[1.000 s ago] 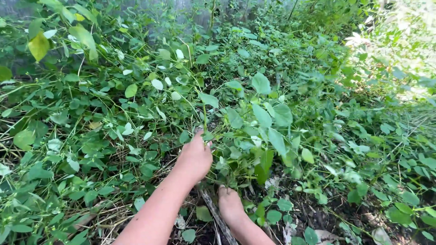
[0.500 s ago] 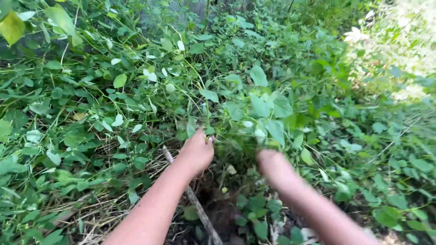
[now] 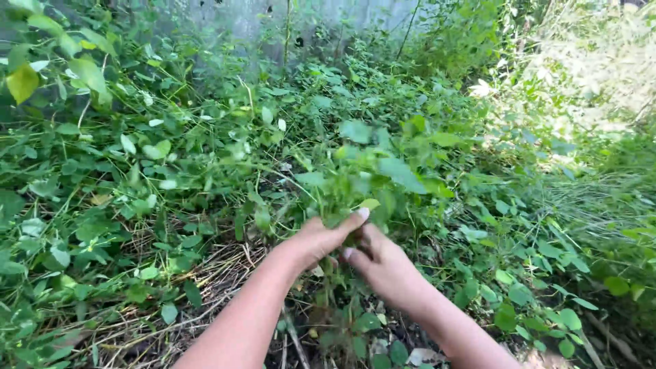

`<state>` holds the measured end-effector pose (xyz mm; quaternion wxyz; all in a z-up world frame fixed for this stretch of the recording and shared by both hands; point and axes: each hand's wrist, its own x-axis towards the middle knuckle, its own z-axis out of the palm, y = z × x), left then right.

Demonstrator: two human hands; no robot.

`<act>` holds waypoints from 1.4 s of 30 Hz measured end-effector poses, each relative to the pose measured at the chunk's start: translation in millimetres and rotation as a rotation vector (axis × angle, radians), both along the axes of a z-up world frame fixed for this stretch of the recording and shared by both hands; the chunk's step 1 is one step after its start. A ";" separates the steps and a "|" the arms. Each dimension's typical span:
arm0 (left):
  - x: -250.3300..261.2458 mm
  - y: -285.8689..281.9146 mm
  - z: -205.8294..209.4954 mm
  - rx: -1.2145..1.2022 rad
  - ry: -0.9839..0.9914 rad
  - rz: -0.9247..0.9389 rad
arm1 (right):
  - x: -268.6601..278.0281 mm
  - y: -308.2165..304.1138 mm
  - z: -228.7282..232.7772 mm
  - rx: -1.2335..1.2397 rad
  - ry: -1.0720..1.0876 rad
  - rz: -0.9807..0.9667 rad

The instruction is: Manually pulling weeds and unwanted plants from a garden plot.

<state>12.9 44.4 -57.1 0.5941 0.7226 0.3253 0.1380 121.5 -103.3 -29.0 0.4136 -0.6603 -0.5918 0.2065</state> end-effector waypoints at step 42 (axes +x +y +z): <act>-95.5 57.6 -15.6 0.490 0.404 0.221 | -23.4 131.0 -231.5 -0.314 0.423 -0.558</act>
